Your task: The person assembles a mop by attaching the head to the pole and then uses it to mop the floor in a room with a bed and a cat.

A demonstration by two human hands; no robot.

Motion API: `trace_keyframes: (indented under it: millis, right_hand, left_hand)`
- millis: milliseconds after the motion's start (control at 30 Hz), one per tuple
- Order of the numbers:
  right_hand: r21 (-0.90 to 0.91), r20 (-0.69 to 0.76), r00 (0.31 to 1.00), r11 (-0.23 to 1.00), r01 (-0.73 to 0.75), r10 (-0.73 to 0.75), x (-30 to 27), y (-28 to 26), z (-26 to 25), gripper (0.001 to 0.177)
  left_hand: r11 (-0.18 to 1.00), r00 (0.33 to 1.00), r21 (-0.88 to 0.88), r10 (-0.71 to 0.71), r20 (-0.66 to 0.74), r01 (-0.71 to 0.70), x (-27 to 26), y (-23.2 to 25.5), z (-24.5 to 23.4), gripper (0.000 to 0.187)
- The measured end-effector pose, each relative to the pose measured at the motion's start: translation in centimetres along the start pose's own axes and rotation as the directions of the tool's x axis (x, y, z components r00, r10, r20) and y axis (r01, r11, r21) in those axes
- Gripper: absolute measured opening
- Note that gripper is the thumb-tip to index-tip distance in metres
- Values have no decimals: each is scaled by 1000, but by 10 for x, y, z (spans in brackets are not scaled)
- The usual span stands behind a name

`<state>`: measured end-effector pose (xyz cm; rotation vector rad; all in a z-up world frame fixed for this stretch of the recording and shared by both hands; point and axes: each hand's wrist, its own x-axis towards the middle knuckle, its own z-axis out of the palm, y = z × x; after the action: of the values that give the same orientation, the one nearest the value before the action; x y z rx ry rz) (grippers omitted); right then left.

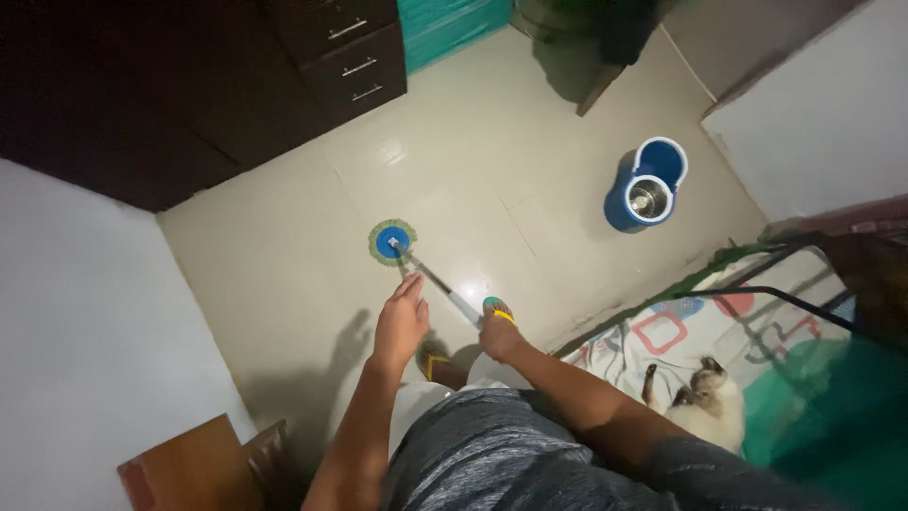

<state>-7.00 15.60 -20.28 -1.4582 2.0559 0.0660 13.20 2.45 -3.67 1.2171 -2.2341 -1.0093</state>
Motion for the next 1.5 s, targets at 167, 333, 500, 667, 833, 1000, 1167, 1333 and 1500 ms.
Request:
trace_keyframes:
  millis: [167,333,500,667,833,1000,1167,1333,1500]
  right_hand:
    - [283,42,985,944,-172,167,18,-9,-31,42]
    - [116,172,972,977,-181,160,48,-40,-63,42]
    - [180,172,966,958,-225,195,92,-66,-96,41]
    - [125,157,979,980,-154,134,170,-82,-115,47]
    - [99,118,987,987,-125,113,279,-85,-136,42]
    - [141,25,985,974,-175,173,389,-62,-153,42]
    - [62,5,991,989,-133,132,424,-41,-192,42]
    - [173,187,945,938,-300,268,373,-37,-232,45]
    - [237,247,922,905,-354,296,302,-35,-216,41]
  left_hand:
    - [998,997,16,-68,35,67,9,-4,-14,46]
    - [999,998,8,-52,30,52,25,-13,-11,46]
    - [996,996,11,-89,17,89,53,-17,-17,45]
    - [992,990,4,-126,-61,126,90,-23,-28,43]
    - [985,980,-12,-173,-103,172,148,-41,-28,46]
    - [974,963,-29,-225,-150,223,186,-56,-19,42]
    - [977,965,-7,-211,-155,212,210,-73,-20,40]
    - [973,964,-38,-231,-130,228,223,-71,-23,41]
    - [974,972,7,-226,-70,227,206,-47,-28,42]
